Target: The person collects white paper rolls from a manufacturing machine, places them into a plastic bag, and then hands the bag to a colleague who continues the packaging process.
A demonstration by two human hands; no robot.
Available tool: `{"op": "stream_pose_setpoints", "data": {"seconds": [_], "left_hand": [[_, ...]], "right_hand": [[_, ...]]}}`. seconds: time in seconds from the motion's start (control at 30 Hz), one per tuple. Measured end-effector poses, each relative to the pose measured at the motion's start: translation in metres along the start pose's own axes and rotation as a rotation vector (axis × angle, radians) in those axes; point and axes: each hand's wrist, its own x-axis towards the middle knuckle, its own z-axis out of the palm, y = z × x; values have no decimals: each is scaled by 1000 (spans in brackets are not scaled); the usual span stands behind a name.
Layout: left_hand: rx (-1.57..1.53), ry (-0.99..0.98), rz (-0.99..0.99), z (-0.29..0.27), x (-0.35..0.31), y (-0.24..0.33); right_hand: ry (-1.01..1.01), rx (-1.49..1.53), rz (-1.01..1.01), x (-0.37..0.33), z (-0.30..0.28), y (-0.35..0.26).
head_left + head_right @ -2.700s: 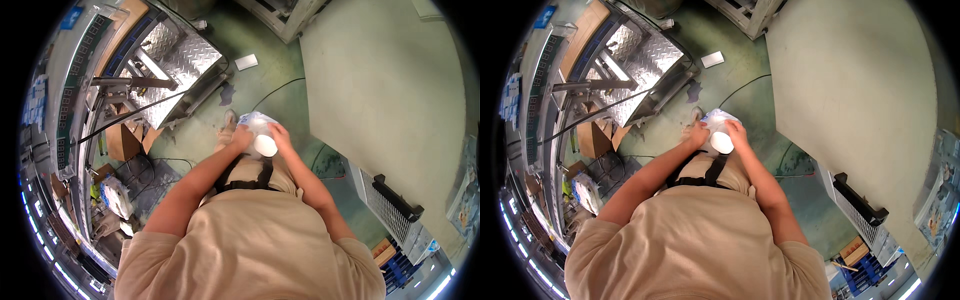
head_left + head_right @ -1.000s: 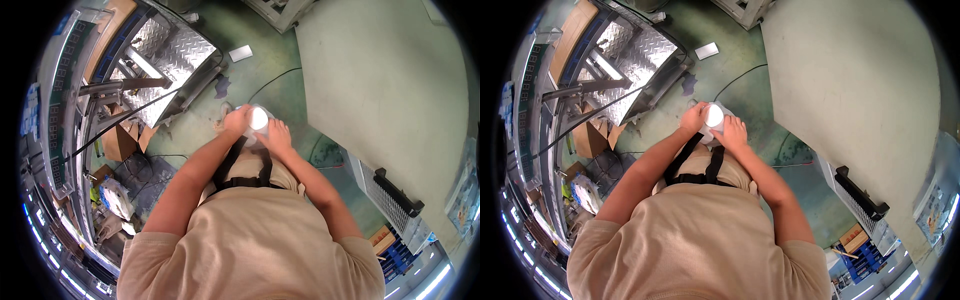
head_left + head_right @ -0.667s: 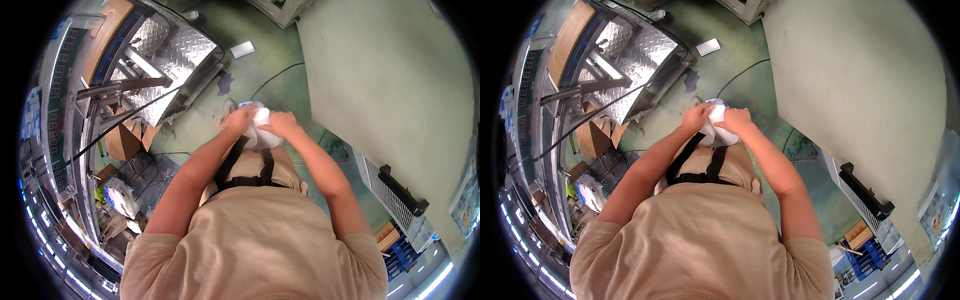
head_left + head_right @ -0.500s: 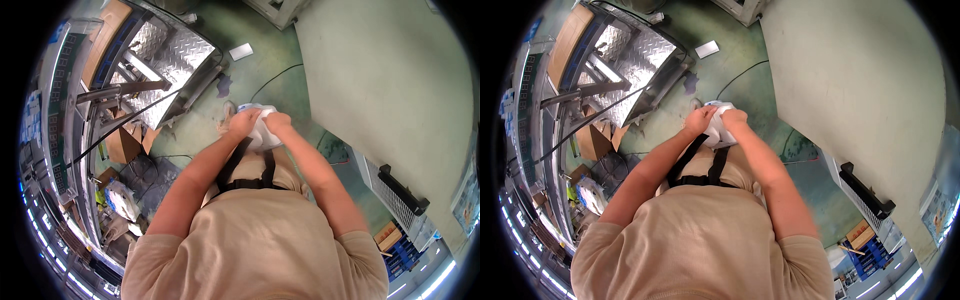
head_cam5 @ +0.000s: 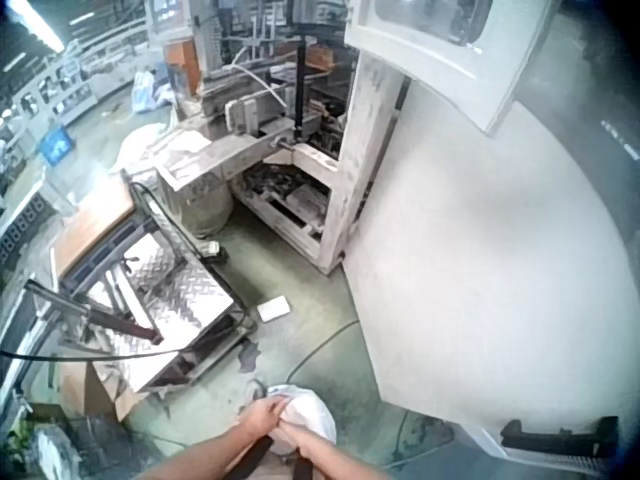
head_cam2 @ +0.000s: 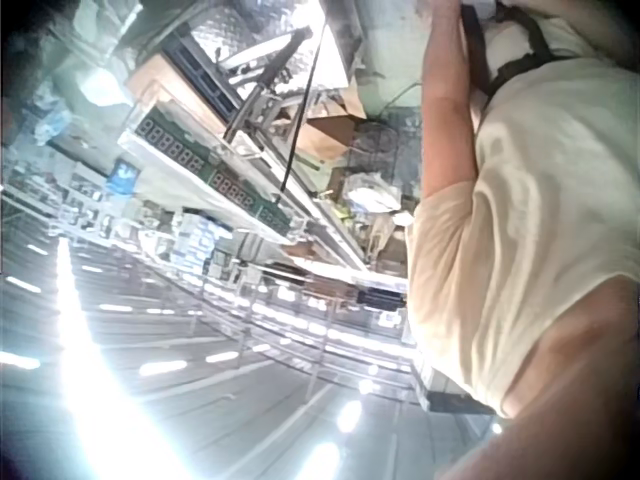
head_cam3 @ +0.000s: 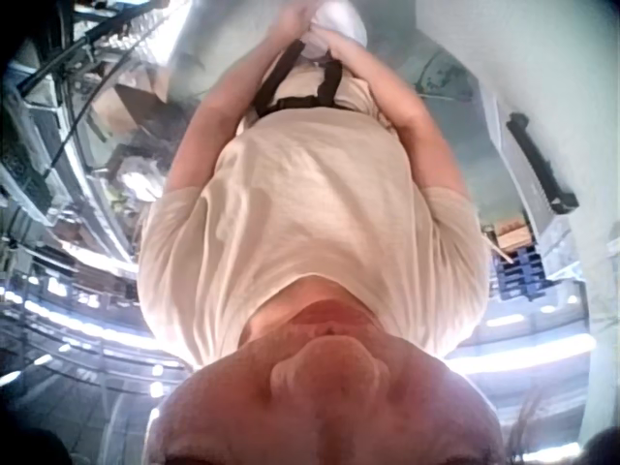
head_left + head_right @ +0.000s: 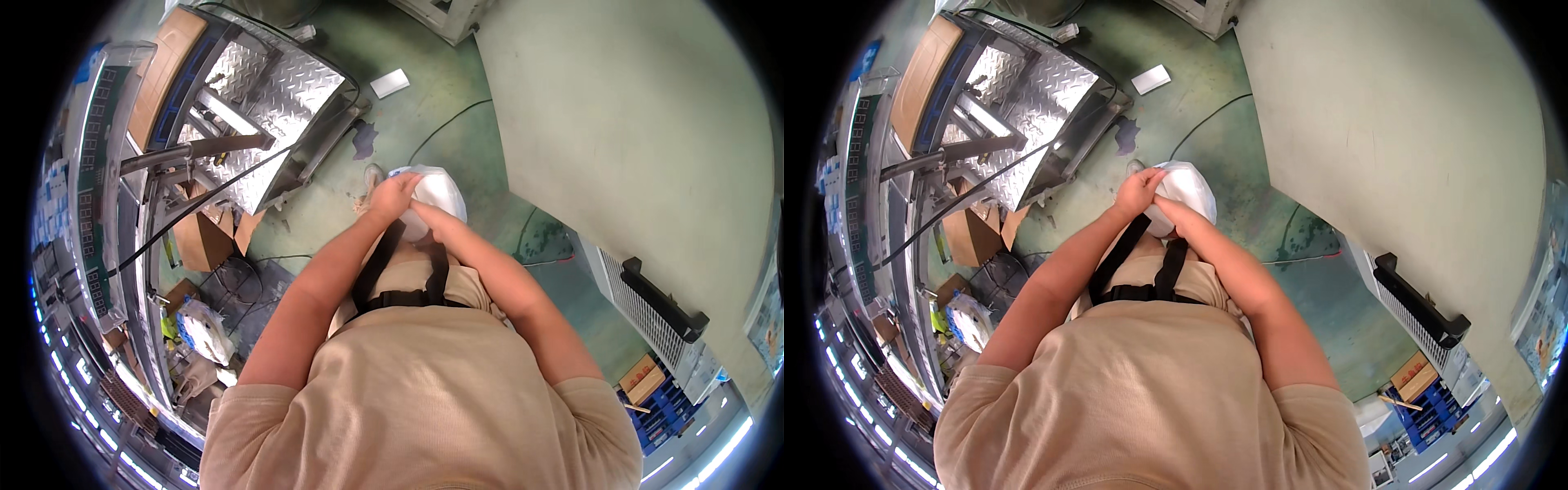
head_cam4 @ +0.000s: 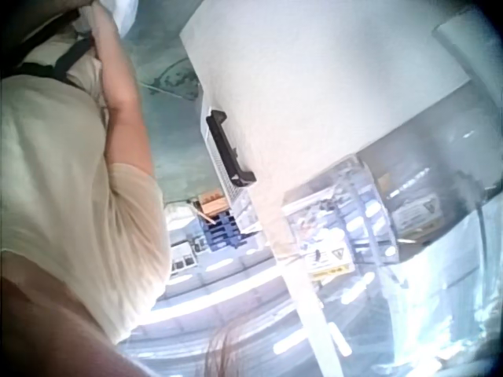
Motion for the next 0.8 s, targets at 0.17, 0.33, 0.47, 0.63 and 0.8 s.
{"op": "stream_pose_setpoints", "data": {"seconds": [0.17,0.33,0.47,0.63,0.8], "left_hand": [[57,19,33,1,1,-11],[107,16,-10,2,-10,-6],[116,49,52,6,-7,-7],[193,-42,-46,1,-3,12],[206,-29,-49,2,-8,-5]], "right_hand": [[-78,-26,-81,15,-40,42],[105,-424,-623,67,-60,94],[223,-531,-600,44,-45,78],[250,-477,-471,55,-60,84],[230,-365,-662,50,-79,92]]}}
